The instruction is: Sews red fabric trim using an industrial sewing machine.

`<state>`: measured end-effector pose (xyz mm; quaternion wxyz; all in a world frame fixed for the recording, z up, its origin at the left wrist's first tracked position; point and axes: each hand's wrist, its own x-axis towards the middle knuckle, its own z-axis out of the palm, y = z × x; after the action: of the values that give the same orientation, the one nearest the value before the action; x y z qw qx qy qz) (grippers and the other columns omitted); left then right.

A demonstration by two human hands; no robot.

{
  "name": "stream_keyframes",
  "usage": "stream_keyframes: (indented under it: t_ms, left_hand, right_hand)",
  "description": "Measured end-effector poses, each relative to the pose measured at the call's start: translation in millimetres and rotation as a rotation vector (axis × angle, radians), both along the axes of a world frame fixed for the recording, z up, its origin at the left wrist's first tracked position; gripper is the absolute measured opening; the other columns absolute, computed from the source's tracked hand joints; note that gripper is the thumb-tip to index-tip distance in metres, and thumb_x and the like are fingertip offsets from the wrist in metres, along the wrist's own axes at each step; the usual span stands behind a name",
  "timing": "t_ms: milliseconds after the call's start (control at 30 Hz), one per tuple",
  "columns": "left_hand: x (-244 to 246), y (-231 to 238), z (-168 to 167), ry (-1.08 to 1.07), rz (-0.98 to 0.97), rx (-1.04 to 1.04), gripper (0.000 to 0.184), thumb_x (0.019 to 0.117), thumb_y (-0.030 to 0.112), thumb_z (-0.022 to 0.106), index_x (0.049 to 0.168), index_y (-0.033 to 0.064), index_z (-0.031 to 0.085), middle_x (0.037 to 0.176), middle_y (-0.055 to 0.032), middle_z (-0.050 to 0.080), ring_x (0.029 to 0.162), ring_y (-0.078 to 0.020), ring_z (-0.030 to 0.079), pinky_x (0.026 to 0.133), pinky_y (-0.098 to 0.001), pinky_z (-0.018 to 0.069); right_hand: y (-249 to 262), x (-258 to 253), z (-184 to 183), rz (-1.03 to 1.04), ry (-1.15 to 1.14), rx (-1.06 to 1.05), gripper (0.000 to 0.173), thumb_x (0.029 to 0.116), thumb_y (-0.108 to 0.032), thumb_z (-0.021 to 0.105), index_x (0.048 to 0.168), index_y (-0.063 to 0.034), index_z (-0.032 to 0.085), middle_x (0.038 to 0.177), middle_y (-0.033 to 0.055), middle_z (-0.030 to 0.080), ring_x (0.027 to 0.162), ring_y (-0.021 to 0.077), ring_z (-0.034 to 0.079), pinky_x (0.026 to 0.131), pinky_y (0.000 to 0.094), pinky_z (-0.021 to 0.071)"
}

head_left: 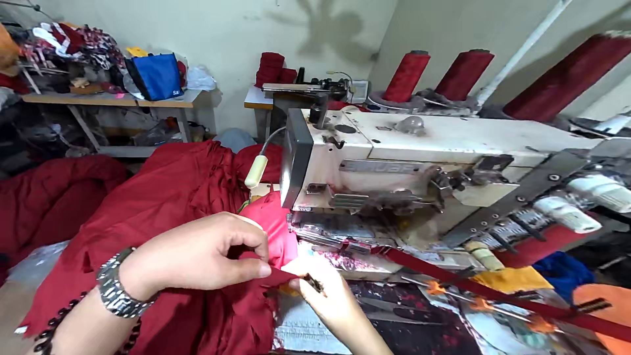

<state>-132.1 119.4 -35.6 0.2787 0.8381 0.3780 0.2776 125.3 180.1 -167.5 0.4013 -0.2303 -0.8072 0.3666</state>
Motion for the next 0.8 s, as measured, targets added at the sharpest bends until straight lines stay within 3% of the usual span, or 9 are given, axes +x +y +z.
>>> stream_keyframes:
  t_ms: [133, 233, 333, 400, 500, 600, 700, 767, 800]
  left_hand:
    - [2, 12, -6, 0.129, 0.063, -0.036, 0.028, 0.0995, 0.033, 0.059, 0.086, 0.0123, 0.072, 0.078, 0.0084, 0.063, 0.078, 0.0045, 0.057, 0.073, -0.0168, 0.0469]
    - [-20, 22, -9, 0.381, 0.184, -0.141, 0.025, 0.0964, 0.028, 0.063, 0.079, 0.0120, 0.070, 0.071, 0.0048, 0.063, 0.076, -0.0063, 0.060, 0.085, -0.0355, 0.0473]
    - [-55, 26, -10, 0.664, 0.318, -0.359, 0.024, 0.1002, 0.028, 0.064, 0.093, 0.0082, 0.076, 0.089, -0.0072, 0.072, 0.100, -0.0245, 0.066, 0.116, -0.0596, 0.0270]
    - [-79, 20, -11, 0.722, 0.418, -0.333, 0.022, 0.0988, 0.030, 0.067, 0.098, 0.0108, 0.078, 0.104, -0.0091, 0.074, 0.117, -0.0307, 0.064, 0.120, -0.0683, 0.0130]
    - [-100, -1, 3, 0.523, 0.461, -0.041, 0.018, 0.0937, 0.030, 0.071, 0.092, 0.0148, 0.080, 0.120, -0.0056, 0.071, 0.133, -0.0325, 0.054, 0.117, -0.0768, 0.0079]
    - [-82, -24, 28, 0.266, 0.253, 0.235, 0.031, 0.0961, 0.045, 0.056, 0.076, 0.0280, 0.071, 0.113, 0.0112, 0.072, 0.133, -0.0128, 0.055, 0.124, -0.0656, 0.0140]
    - [-44, -38, 42, 0.148, 0.000, 0.253, 0.037, 0.1038, 0.044, 0.050, 0.079, 0.0247, 0.067, 0.086, 0.0152, 0.067, 0.103, 0.0011, 0.064, 0.126, -0.0535, 0.0230]
    - [-25, -37, 42, 0.133, -0.046, 0.208, 0.034, 0.1045, 0.037, 0.050, 0.079, 0.0195, 0.065, 0.077, 0.0133, 0.061, 0.090, 0.0038, 0.063, 0.119, -0.0390, 0.0388]
    - [-19, -34, 40, 0.130, -0.040, 0.192, 0.033, 0.1043, 0.035, 0.052, 0.080, 0.0173, 0.066, 0.077, 0.0119, 0.062, 0.087, 0.0035, 0.062, 0.107, -0.0295, 0.0475]
  right_hand:
    - [5, 2, 4, 0.038, -0.031, 0.023, 0.014, 0.0935, -0.013, 0.066, 0.099, -0.0059, 0.076, 0.100, 0.0025, 0.075, 0.097, 0.0012, 0.067, 0.089, 0.0189, 0.0539]
    - [6, 5, 6, 0.111, -0.072, -0.004, 0.013, 0.0948, -0.015, 0.067, 0.096, -0.0045, 0.076, 0.097, 0.0032, 0.074, 0.092, 0.0020, 0.067, 0.086, 0.0191, 0.0538]
    - [10, 7, 7, 0.156, -0.096, -0.011, 0.014, 0.0959, -0.015, 0.067, 0.095, -0.0037, 0.075, 0.096, 0.0043, 0.073, 0.090, 0.0034, 0.067, 0.085, 0.0202, 0.0548]
    - [13, 6, 9, 0.148, -0.130, -0.032, 0.014, 0.0962, -0.015, 0.066, 0.095, -0.0046, 0.075, 0.095, 0.0039, 0.073, 0.089, 0.0029, 0.067, 0.083, 0.0205, 0.0548]
    - [12, 2, 14, 0.125, -0.169, -0.040, 0.015, 0.0962, -0.016, 0.064, 0.094, -0.0046, 0.074, 0.095, 0.0046, 0.071, 0.088, 0.0035, 0.066, 0.082, 0.0203, 0.0541]
    - [9, -1, 11, 0.109, -0.129, -0.032, 0.014, 0.0953, -0.013, 0.065, 0.096, -0.0041, 0.076, 0.098, 0.0046, 0.074, 0.094, 0.0039, 0.067, 0.087, 0.0210, 0.0540]
    - [6, -1, 7, 0.098, -0.064, -0.066, 0.014, 0.0938, -0.008, 0.063, 0.098, -0.0045, 0.076, 0.102, 0.0035, 0.074, 0.097, 0.0026, 0.068, 0.089, 0.0207, 0.0555]
    - [5, -1, 10, 0.085, -0.065, -0.076, 0.016, 0.0933, -0.006, 0.061, 0.099, -0.0050, 0.076, 0.103, 0.0027, 0.074, 0.098, 0.0018, 0.067, 0.089, 0.0202, 0.0546]
    - [5, -1, 11, 0.083, -0.065, -0.066, 0.016, 0.0933, -0.006, 0.061, 0.099, -0.0048, 0.076, 0.102, 0.0026, 0.074, 0.098, 0.0016, 0.067, 0.089, 0.0202, 0.0544]
